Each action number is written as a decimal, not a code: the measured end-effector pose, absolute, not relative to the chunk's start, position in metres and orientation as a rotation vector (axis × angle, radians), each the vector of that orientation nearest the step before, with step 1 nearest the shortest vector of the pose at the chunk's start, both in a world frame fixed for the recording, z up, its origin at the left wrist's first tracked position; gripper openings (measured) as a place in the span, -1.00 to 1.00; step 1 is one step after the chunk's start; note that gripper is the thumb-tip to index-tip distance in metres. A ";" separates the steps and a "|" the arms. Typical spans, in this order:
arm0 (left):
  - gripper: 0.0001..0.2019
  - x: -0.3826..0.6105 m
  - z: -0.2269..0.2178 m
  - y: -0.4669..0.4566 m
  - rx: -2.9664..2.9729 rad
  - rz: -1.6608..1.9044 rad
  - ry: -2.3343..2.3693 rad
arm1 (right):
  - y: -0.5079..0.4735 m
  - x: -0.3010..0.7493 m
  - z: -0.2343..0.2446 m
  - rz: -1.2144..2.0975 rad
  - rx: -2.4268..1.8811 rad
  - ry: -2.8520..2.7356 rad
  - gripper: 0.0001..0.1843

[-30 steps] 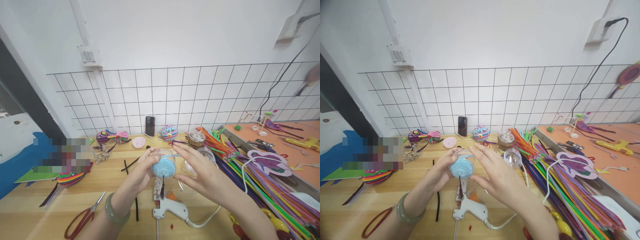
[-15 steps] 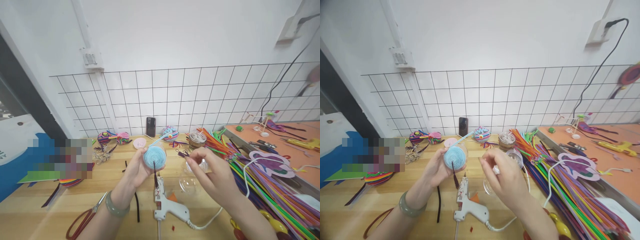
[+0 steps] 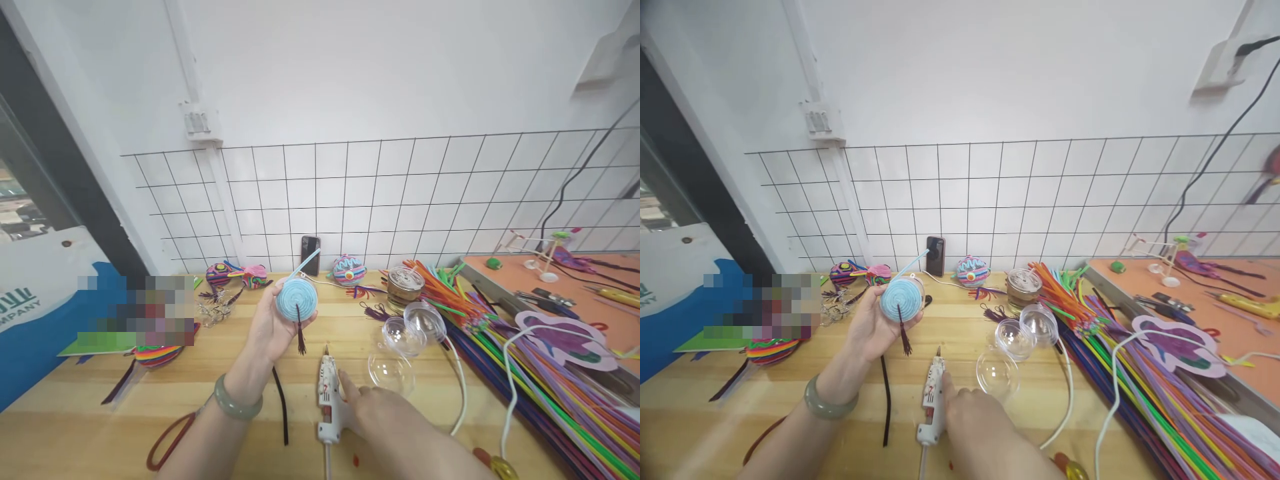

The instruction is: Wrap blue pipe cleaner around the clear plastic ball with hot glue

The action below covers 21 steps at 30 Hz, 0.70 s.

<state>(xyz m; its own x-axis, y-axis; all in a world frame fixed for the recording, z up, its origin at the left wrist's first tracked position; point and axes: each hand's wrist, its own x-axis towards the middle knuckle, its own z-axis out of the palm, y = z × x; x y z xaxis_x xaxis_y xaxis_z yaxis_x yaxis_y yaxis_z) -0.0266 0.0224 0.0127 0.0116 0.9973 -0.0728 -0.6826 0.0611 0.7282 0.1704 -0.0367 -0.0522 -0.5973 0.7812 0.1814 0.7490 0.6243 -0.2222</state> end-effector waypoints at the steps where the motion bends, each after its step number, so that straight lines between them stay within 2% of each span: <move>1: -0.71 -0.027 0.013 0.023 0.565 1.448 0.685 | -0.037 0.166 -0.056 0.200 -1.298 -2.625 -0.56; 6: -0.73 -0.028 0.016 0.023 0.510 1.477 0.660 | -0.032 0.152 -0.064 0.251 -1.455 -2.738 -0.42; 13: -0.73 -0.028 0.020 0.021 0.542 1.505 0.658 | -0.029 0.148 -0.061 0.299 -1.577 -2.886 -0.12; 17: -0.76 -0.028 0.021 0.019 0.585 1.580 0.649 | -0.031 0.149 -0.050 0.365 -1.628 -2.891 -0.11; 21: -0.76 -0.030 0.021 0.019 0.673 1.632 0.632 | -0.034 0.145 -0.044 0.388 -1.708 -2.801 -0.36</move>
<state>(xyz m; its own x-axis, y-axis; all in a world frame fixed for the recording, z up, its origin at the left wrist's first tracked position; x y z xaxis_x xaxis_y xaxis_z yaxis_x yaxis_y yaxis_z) -0.0299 0.0192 0.0210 -0.1322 0.9876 0.0848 -0.6731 -0.1523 0.7237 0.1452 -0.0335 -0.0437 -0.4557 0.8521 -0.2575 0.8900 0.4414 -0.1144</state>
